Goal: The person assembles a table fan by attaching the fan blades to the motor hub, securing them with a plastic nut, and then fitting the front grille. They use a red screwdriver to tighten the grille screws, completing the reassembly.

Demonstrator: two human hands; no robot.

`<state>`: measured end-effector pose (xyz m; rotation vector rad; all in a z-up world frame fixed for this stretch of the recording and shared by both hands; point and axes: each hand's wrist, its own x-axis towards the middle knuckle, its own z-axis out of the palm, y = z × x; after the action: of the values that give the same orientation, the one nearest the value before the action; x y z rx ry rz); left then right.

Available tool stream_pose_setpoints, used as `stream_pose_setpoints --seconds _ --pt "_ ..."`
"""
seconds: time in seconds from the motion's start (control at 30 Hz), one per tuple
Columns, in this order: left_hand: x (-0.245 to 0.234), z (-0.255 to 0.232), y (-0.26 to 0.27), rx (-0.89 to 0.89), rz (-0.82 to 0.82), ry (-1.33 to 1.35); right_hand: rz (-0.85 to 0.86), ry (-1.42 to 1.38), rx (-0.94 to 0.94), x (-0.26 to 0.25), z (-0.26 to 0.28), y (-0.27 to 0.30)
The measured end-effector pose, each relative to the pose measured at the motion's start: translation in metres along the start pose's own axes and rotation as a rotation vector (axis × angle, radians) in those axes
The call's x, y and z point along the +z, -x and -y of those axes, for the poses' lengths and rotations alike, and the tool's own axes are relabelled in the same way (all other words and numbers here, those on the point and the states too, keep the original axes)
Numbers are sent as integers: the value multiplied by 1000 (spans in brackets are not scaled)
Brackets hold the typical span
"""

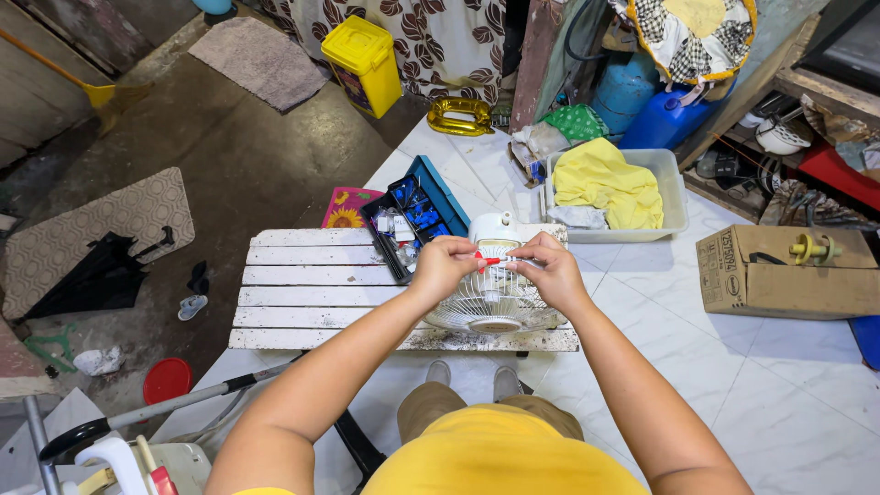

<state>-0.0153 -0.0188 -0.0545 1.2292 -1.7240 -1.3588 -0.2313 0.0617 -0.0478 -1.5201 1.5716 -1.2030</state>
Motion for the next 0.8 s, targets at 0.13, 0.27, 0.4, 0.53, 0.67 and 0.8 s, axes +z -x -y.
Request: stream_pose_setpoints --seconds 0.13,0.27,0.4,0.53,0.67,0.8 --pt "-2 2 -14 -163 121 88 7 13 -19 -4 0 -1" --pt "-7 -4 -19 29 203 43 13 -2 -4 -5 1 -1" --pt "-9 -17 -12 254 206 -27 8 -7 31 -6 1 -2" --pt "-17 -35 -1 448 251 -208 23 -9 7 -7 -1 -4" --pt "-26 -49 -3 547 284 -297 68 -2 -21 -6 -3 -3" --pt "-28 -50 0 710 314 -437 59 -20 -6 -6 -4 -2"
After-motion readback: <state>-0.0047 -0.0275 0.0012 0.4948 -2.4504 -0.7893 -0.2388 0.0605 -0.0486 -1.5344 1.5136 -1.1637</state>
